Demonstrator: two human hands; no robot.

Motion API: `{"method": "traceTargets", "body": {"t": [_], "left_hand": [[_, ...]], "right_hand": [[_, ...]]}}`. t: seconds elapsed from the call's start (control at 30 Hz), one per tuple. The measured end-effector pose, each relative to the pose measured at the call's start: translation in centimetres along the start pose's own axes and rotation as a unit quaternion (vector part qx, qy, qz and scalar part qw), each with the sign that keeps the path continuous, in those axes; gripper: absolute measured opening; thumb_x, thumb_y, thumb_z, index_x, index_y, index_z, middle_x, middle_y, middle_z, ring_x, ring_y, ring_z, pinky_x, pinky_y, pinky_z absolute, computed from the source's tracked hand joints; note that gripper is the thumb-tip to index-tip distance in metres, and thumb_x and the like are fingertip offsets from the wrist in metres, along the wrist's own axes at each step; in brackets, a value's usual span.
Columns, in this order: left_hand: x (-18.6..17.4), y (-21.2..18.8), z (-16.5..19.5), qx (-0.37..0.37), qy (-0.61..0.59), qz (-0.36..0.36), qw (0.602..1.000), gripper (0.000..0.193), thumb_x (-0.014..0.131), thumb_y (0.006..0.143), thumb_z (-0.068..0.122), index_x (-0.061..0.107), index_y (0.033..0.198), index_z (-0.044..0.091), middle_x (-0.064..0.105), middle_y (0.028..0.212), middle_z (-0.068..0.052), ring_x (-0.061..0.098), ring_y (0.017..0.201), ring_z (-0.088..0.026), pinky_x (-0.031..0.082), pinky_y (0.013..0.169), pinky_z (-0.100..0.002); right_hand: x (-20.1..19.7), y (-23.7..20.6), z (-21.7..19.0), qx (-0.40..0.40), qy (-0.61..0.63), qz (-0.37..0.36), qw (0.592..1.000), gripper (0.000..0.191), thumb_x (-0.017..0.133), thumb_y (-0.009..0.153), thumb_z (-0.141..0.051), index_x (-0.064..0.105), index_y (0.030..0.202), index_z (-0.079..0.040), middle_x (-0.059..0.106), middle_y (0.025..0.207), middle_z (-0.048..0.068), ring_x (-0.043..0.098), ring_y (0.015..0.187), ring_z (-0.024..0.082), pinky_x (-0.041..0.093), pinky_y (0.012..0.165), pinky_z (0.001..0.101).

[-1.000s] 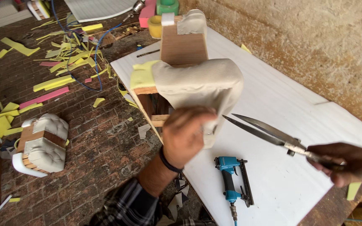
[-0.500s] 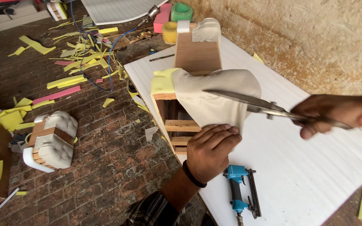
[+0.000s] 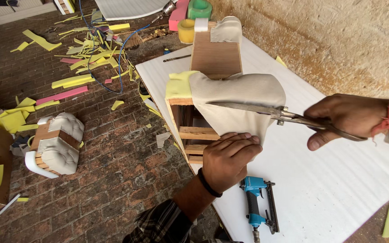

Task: The person stretches a tufted beige fabric over a wooden chair frame with foam padding and staples it in place using a pneumatic nail gun. They pull and tuck the fabric around the frame edges, reposition the frame, and trim excess fabric with shears.

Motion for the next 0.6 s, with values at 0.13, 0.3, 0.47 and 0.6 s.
{"method": "traceTargets", "body": {"t": [0.13,0.3,0.47,0.6], "left_hand": [[-0.5,-0.3,-0.5,-0.005,0.008,-0.019,1.000,0.017,0.071,0.088,-0.003,0.074,0.099,0.010,0.078,0.102,-0.005,0.076,0.106,-0.020,0.061,0.100,-0.038],[-0.3,-0.1,-0.3,-0.001,-0.009,-0.021,1.000,0.018,0.070,0.092,-0.003,0.073,0.101,0.012,0.078,0.106,-0.003,0.075,0.108,-0.018,0.061,0.102,-0.037],[-1.4,-0.7,-0.4,-0.002,-0.012,-0.034,0.999,0.017,0.069,0.089,-0.004,0.072,0.099,0.010,0.078,0.104,-0.004,0.076,0.105,-0.020,0.060,0.101,-0.037],[-2.4,-1.2,-1.2,-0.017,-0.005,-0.060,0.998,0.021,0.067,0.087,-0.007,0.073,0.096,0.011,0.078,0.102,-0.003,0.076,0.102,-0.018,0.061,0.101,-0.037]], "right_hand": [[0.3,-1.4,-0.3,0.065,0.100,-0.053,0.991,0.038,0.082,0.076,-0.045,0.067,0.086,-0.011,0.063,0.059,0.007,0.055,0.054,0.022,0.051,0.055,0.0390],[-2.1,-1.3,-3.1,-0.038,-0.050,0.018,0.998,0.043,0.077,0.082,-0.058,0.068,0.084,-0.016,0.055,0.061,0.001,0.051,0.060,0.013,0.051,0.060,0.0312],[-1.8,-0.1,-6.5,-0.012,-0.050,0.035,0.998,0.044,0.077,0.075,-0.059,0.071,0.088,-0.017,0.065,0.063,-0.001,0.058,0.060,0.013,0.052,0.062,0.0310],[-1.3,-0.7,-6.6,0.003,-0.106,0.046,0.993,0.047,0.072,0.079,-0.063,0.076,0.088,-0.017,0.064,0.066,0.003,0.057,0.061,0.016,0.054,0.062,0.0322]]}}
Point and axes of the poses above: each hand's wrist, its own y-axis towards the middle knuckle, its own x-axis out of the palm, z = x × y, the point moved 1 cm from there along y, towards the middle knuckle
